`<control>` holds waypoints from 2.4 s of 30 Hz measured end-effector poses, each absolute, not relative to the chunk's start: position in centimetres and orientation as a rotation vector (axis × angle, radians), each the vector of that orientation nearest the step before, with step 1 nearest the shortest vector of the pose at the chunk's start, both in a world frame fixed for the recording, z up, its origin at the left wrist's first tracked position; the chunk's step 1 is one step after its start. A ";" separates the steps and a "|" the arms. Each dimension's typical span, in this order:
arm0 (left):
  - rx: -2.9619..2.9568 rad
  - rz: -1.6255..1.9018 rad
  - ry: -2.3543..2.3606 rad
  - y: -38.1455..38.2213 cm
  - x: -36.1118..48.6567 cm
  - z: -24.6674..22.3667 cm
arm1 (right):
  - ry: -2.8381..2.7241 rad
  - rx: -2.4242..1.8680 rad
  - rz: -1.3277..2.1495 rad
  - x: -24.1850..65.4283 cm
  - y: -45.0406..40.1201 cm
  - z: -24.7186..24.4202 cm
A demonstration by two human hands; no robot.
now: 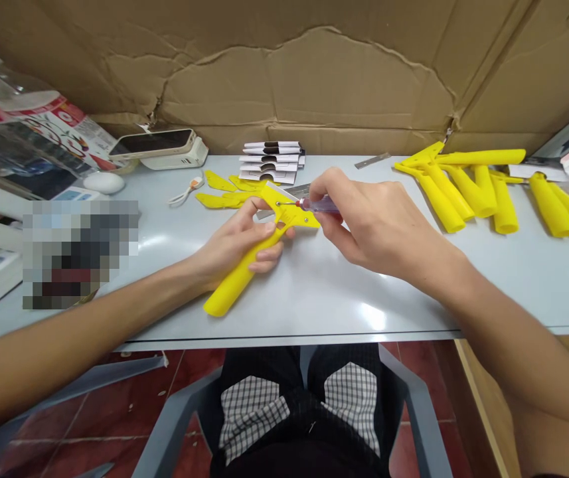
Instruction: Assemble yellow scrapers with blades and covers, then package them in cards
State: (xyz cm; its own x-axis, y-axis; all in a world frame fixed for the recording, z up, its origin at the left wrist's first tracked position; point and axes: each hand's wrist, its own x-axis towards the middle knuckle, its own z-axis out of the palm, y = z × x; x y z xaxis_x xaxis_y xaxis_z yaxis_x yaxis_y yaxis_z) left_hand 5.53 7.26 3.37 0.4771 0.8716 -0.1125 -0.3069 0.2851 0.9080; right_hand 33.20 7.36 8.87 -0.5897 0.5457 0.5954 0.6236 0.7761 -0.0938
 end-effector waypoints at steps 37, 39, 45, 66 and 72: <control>1.034 0.919 0.720 6.8 6.0 3.2 | -2.365 -0.991 -0.364 33.5 7.4 9.3; 1.028 0.923 0.725 6.8 6.0 3.3 | -2.389 -1.002 -0.341 33.4 7.2 9.4; 1.009 0.933 0.721 6.8 6.0 3.3 | -2.397 -1.008 -0.285 33.2 6.9 9.6; 1.026 0.927 0.722 6.8 6.0 3.2 | -2.388 -1.008 -0.293 33.4 7.4 9.3; 0.995 0.938 0.729 6.7 6.1 3.3 | -2.401 -0.989 -0.153 33.2 6.8 9.6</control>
State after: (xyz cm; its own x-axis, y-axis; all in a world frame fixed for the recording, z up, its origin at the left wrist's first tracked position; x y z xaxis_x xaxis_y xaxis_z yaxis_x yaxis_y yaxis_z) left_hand 6.05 6.67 3.29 0.4244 0.9010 -0.0899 -0.3098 0.2378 0.9206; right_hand 33.21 6.80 9.62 -0.5891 0.6219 0.5160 0.6823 0.7249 -0.0947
